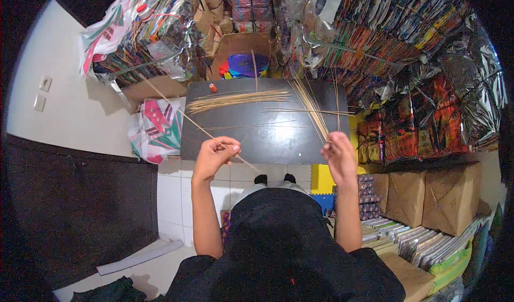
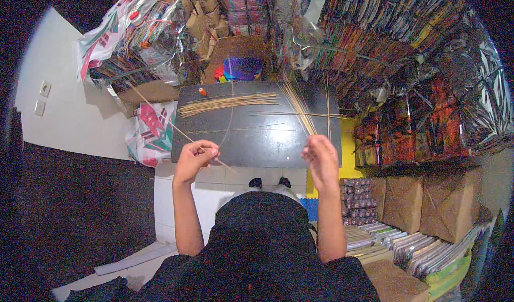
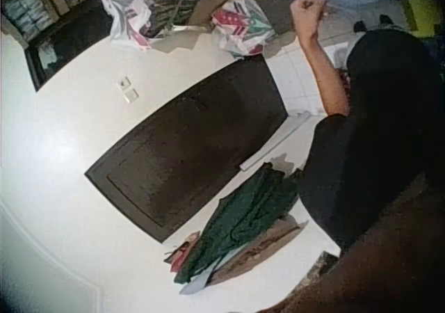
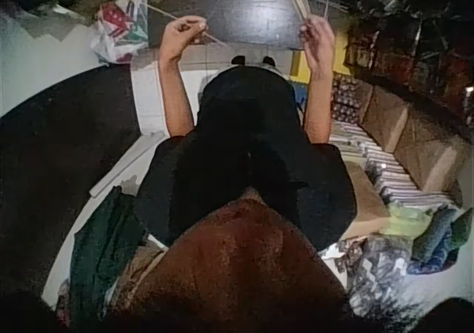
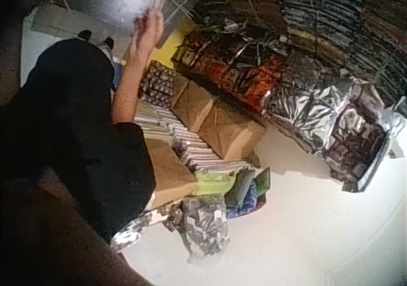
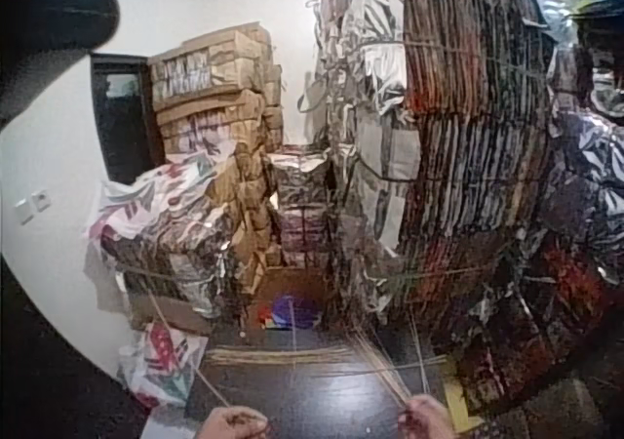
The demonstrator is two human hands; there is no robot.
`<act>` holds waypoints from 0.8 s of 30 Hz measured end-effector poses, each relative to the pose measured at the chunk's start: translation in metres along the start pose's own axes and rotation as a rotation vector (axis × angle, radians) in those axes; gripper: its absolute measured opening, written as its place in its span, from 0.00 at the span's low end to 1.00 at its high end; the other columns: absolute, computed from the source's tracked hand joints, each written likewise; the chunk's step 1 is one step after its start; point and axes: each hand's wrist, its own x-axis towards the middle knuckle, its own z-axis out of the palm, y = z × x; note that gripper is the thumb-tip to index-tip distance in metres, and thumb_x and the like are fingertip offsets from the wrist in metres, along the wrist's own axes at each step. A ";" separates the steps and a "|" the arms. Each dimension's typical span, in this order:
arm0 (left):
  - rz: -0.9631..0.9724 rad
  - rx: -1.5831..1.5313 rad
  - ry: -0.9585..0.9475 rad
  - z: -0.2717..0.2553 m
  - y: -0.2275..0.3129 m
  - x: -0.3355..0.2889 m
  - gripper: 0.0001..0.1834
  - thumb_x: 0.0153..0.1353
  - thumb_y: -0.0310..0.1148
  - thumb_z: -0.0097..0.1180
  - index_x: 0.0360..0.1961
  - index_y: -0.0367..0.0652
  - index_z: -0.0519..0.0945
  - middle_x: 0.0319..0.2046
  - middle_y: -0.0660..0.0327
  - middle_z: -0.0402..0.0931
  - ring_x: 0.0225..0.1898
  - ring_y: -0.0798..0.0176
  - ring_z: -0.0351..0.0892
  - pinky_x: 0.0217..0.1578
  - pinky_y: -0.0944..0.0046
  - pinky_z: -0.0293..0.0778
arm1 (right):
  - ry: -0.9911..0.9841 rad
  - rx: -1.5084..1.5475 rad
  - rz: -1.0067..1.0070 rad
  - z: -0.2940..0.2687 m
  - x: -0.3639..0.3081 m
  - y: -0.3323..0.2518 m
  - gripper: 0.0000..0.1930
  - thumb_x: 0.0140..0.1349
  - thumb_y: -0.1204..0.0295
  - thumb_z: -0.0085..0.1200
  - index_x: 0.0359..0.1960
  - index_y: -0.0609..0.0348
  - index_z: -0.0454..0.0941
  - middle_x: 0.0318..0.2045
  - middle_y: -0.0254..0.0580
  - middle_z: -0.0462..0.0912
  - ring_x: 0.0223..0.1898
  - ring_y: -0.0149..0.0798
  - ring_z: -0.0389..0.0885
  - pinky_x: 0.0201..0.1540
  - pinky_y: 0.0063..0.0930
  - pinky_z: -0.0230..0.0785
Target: The person sits on the floor at a low table and assembles thin bamboo sticks into cross-shaped frames. They align the sticks, tie them together at the intersection with a small piece of string, and then bend the sticks to form a curved structure. The person repeats this process with multiple sets of sticks throughout the video.
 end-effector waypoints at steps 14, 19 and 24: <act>0.117 -0.201 0.096 0.046 0.015 0.004 0.10 0.63 0.32 0.64 0.43 0.40 0.83 0.35 0.61 0.85 0.34 0.72 0.83 0.26 0.74 0.77 | -0.135 -0.607 0.046 0.044 -0.021 0.054 0.10 0.64 0.66 0.62 0.38 0.61 0.83 0.26 0.32 0.81 0.26 0.24 0.78 0.29 0.20 0.68; 0.127 -0.225 0.116 0.055 0.017 0.001 0.11 0.63 0.32 0.64 0.45 0.39 0.81 0.36 0.59 0.85 0.34 0.71 0.83 0.26 0.73 0.78 | -0.122 -0.532 0.072 0.054 -0.025 0.053 0.09 0.64 0.69 0.61 0.37 0.63 0.83 0.26 0.32 0.80 0.27 0.25 0.77 0.33 0.21 0.72; 0.148 -0.255 0.115 0.057 0.015 0.002 0.12 0.64 0.31 0.63 0.46 0.37 0.81 0.36 0.57 0.84 0.35 0.70 0.83 0.26 0.73 0.78 | -0.112 -0.506 0.076 0.053 -0.026 0.054 0.08 0.65 0.69 0.61 0.37 0.63 0.83 0.27 0.32 0.81 0.27 0.25 0.78 0.33 0.21 0.73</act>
